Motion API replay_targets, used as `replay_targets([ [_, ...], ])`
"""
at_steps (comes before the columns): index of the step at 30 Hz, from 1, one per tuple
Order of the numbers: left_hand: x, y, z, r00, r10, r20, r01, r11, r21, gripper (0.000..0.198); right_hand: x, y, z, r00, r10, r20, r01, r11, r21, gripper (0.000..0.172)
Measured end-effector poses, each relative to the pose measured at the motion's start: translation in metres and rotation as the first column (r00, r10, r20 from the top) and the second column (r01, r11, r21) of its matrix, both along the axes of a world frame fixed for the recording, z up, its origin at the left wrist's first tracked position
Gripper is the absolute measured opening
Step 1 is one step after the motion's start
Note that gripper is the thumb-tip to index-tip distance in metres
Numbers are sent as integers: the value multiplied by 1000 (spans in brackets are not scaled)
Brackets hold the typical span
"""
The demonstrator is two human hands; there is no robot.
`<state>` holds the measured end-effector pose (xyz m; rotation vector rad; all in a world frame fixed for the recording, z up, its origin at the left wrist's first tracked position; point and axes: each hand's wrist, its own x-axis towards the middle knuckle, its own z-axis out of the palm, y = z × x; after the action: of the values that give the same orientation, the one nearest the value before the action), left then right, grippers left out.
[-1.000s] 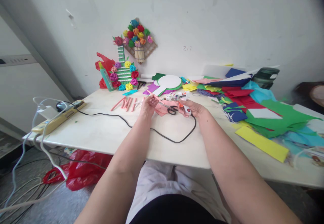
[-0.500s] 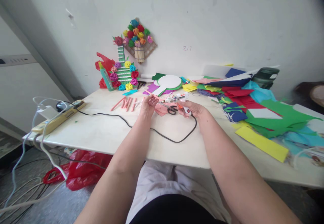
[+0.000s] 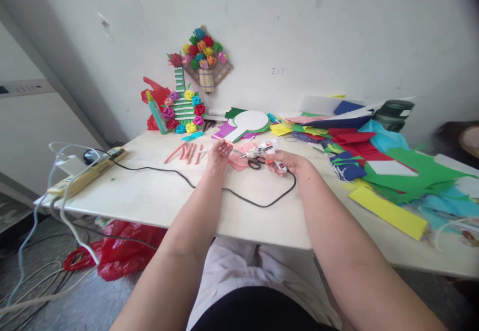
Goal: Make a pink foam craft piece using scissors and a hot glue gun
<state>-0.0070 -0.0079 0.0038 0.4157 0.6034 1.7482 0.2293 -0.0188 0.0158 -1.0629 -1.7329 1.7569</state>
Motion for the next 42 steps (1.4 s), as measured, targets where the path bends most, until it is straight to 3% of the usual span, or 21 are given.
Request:
replay_targets([
  [7,1,2,-1,999,-24,-44,23,1000,-15,6,2,4,-2,991,-89,-105,92,995,29,37],
  [13,2,0,0,996,-37,-85,33,999,-42,7,-2,3,-1,962,-39,-269,57,997,56,38],
  [26,6,-3,0,983,-78,-166,72,997,-42,5,-9,3,-4,970,34,-241,-18,997,70,40],
  [42,6,-4,0,991,-96,-88,93,995,-40,7,-13,-2,1,972,45,-229,-36,998,45,41],
])
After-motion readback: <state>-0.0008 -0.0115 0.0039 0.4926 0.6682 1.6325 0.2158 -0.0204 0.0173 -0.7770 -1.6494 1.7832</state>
